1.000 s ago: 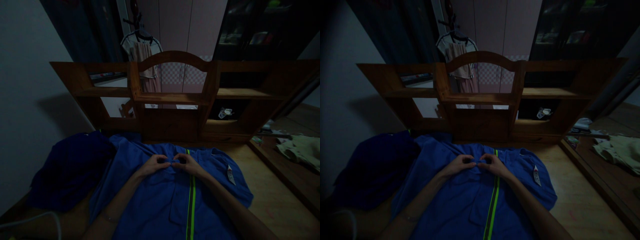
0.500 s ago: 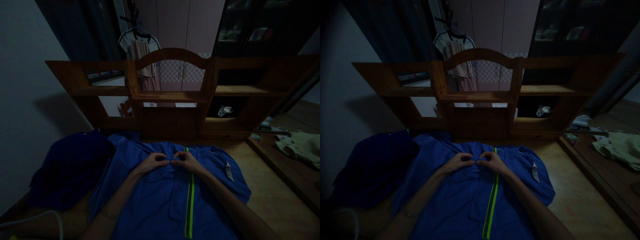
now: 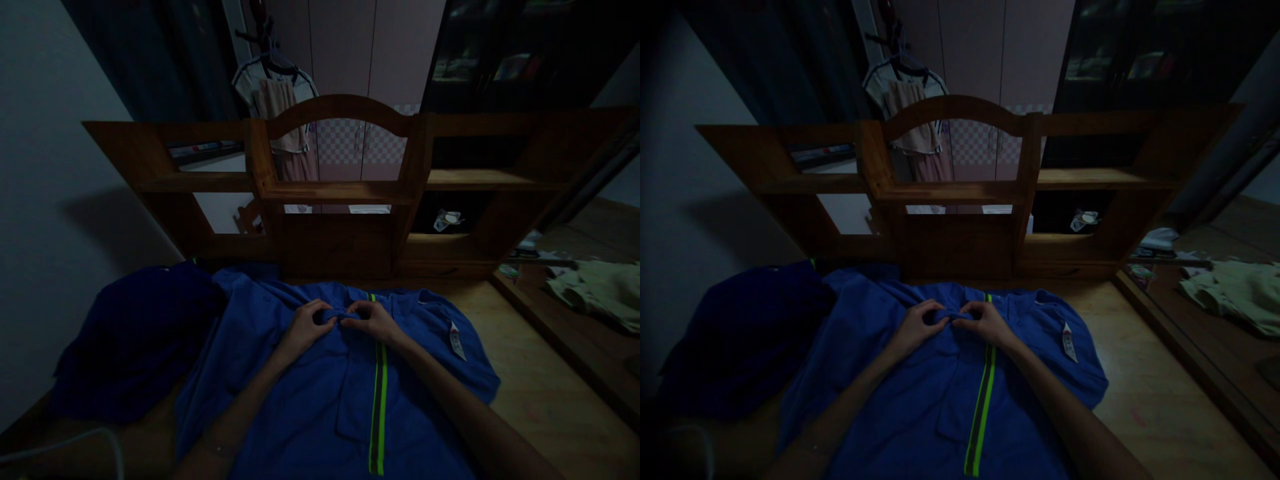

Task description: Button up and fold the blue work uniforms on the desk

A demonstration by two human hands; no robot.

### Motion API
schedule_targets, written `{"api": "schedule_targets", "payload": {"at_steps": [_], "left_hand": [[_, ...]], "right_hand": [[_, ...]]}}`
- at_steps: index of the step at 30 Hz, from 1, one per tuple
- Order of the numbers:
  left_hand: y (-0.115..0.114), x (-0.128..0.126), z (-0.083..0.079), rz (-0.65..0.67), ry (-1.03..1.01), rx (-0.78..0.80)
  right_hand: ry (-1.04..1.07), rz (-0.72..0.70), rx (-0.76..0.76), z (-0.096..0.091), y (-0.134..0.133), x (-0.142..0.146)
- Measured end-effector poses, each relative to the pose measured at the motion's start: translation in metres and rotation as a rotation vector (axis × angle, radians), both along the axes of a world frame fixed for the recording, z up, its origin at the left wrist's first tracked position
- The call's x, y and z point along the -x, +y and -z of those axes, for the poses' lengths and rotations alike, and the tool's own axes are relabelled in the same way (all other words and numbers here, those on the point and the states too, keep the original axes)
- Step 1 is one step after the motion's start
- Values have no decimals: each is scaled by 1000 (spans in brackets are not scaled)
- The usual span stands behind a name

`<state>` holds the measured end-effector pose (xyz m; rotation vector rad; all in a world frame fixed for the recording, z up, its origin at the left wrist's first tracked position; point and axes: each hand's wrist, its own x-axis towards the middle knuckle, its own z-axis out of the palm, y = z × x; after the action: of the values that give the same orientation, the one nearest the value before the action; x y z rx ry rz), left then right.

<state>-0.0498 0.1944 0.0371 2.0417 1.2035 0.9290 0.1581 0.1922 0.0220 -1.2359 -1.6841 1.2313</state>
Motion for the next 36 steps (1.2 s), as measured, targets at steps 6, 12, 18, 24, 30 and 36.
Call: {"api": "schedule_targets", "payload": {"at_steps": [6,12,18,24,30,36], "left_hand": [[-5,3,-4,75,-7,70],[-10,0,-5,8,138,-92],[-11,1,-11,105,184,-76],[-8,6,-12,138,157,9],[-7,6,-5,95,234,-73],[-8,2,-4,30,214,-119]], "right_hand": [[28,-2,-65,7,1,-1],[-15,-40,-140,0,-6,-1],[-46,-35,-258,2,-9,0],[-76,17,-271,5,-8,1],[-96,4,-290,4,-9,1],[-72,-8,-287,2,-8,0]]}}
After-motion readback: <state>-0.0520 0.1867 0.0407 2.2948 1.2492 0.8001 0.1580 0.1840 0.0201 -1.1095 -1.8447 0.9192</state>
